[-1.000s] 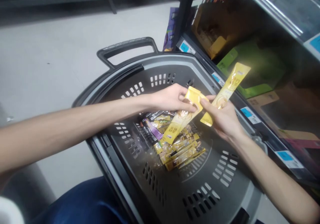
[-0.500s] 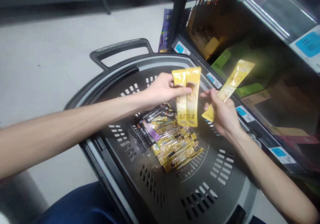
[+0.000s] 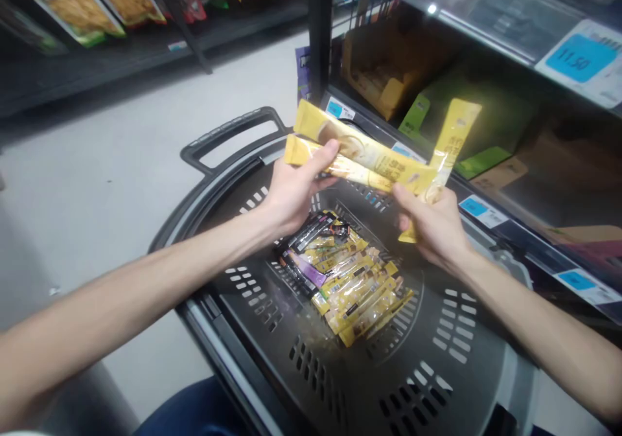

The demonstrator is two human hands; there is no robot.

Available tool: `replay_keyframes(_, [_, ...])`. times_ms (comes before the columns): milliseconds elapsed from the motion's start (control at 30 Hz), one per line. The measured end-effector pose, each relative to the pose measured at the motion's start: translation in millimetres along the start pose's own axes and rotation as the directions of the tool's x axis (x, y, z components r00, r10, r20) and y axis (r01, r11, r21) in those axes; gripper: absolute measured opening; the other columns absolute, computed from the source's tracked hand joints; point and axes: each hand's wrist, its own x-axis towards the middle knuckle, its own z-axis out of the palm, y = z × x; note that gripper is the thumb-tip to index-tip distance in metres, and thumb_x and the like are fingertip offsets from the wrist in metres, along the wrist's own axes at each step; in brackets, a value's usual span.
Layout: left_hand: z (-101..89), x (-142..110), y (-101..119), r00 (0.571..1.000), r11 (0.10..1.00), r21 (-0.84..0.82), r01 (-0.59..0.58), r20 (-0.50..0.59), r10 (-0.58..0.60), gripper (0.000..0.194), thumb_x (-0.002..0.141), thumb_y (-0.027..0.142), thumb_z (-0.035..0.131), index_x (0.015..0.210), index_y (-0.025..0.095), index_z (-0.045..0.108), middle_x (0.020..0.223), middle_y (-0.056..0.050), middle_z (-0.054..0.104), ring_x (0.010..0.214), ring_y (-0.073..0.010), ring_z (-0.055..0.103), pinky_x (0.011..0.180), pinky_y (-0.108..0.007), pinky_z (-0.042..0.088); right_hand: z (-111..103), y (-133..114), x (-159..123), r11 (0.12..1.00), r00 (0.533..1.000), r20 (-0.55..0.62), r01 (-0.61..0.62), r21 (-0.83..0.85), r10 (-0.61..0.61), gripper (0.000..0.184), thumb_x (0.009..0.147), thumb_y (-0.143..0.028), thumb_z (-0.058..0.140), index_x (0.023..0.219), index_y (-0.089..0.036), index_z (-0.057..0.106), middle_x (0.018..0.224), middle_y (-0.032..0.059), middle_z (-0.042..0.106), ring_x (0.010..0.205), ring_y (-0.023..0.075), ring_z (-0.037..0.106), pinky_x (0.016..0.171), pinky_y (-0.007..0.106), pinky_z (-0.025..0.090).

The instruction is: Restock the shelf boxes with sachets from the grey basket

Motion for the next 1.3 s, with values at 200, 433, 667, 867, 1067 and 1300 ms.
replay_keyframes(200, [1.7, -5, -7, 0.992, 0.995, -0.019, 0.094, 0.086, -0.092, 0.052, 0.072, 0.048, 0.088, 0.107, 0.016, 0.070, 0.109, -0.008, 0.076, 0.096, -0.0171, 0.071, 0.085, -0.031, 0.060, -4, 1, 7, 0.996, 0.985, -0.146, 0.092, 0.002, -0.090, 0.039, 0.074, -0.051, 0.088, 0.086, -0.018, 0.070, 0.061, -0.0040, 0.059, 0.039, 0.0051, 0.045, 0.038, 0.021, 0.040])
replay_keyframes(433, [3.4, -12, -12, 0.961, 0.983, 0.055, 0.178, 0.204, -0.185, 0.036, 0.069, 0.028, 0.090, 0.100, 0.014, 0.075, 0.097, -0.004, 0.076, 0.082, -0.0111, 0.069, 0.075, -0.023, 0.058, -9, -6, 15, 0.988, 0.962, -0.226, 0.154, -0.026, -0.156, 0.041, 0.076, -0.056, 0.085, 0.082, -0.020, 0.067, 0.072, -0.0021, 0.065, 0.041, 0.0047, 0.046, 0.037, 0.022, 0.039])
replay_keyframes(667, [4.8, -22, -17, 0.799, 0.887, 0.415, 0.200, 0.455, -0.393, 0.029, 0.076, 0.033, 0.085, 0.087, 0.012, 0.067, 0.094, -0.012, 0.079, 0.082, -0.0180, 0.076, 0.070, -0.025, 0.059, -13, -6, 17, 0.987, 0.972, -0.179, 0.141, -0.073, -0.152, 0.032, 0.074, -0.041, 0.088, 0.081, -0.019, 0.066, 0.071, -0.0020, 0.065, 0.039, 0.0045, 0.045, 0.035, 0.021, 0.036])
replay_keyframes(867, [4.0, -22, -22, 0.696, 0.866, 0.479, 0.142, 0.574, -0.432, 0.044, 0.086, 0.030, 0.075, 0.125, 0.013, 0.062, 0.109, -0.012, 0.078, 0.086, -0.0173, 0.076, 0.072, -0.028, 0.061, 0, -6, 1, 0.981, 0.997, -0.042, -0.065, -0.183, 0.058, 0.031, 0.070, -0.036, 0.091, 0.072, -0.016, 0.067, 0.060, 0.0001, 0.064, 0.037, 0.0063, 0.046, 0.032, 0.020, 0.038])
replay_keyframes(1067, [0.1, -20, -28, 0.671, 0.864, 0.460, 0.207, 0.576, -0.467, 0.033, 0.086, 0.031, 0.075, 0.114, 0.013, 0.070, 0.102, -0.010, 0.078, 0.076, -0.0122, 0.072, 0.066, -0.022, 0.057, 0, -8, 1, 0.973, 0.981, -0.043, -0.193, -0.123, 0.189, 0.042, 0.073, -0.044, 0.090, 0.060, -0.017, 0.061, 0.041, -0.0027, 0.050, 0.037, 0.0072, 0.043, 0.035, 0.019, 0.040])
replay_keyframes(1300, [-2.6, -22, -34, 0.638, 0.839, 0.496, 0.224, 0.576, -0.511, 0.039, 0.081, 0.037, 0.081, 0.115, 0.017, 0.074, 0.108, -0.011, 0.079, 0.081, -0.0150, 0.075, 0.070, -0.025, 0.059, 1, -5, 0, 0.971, 0.972, -0.010, -0.233, -0.044, 0.233, 0.042, 0.071, -0.047, 0.091, 0.065, -0.018, 0.061, 0.043, -0.0035, 0.049, 0.038, 0.0083, 0.042, 0.035, 0.021, 0.041])
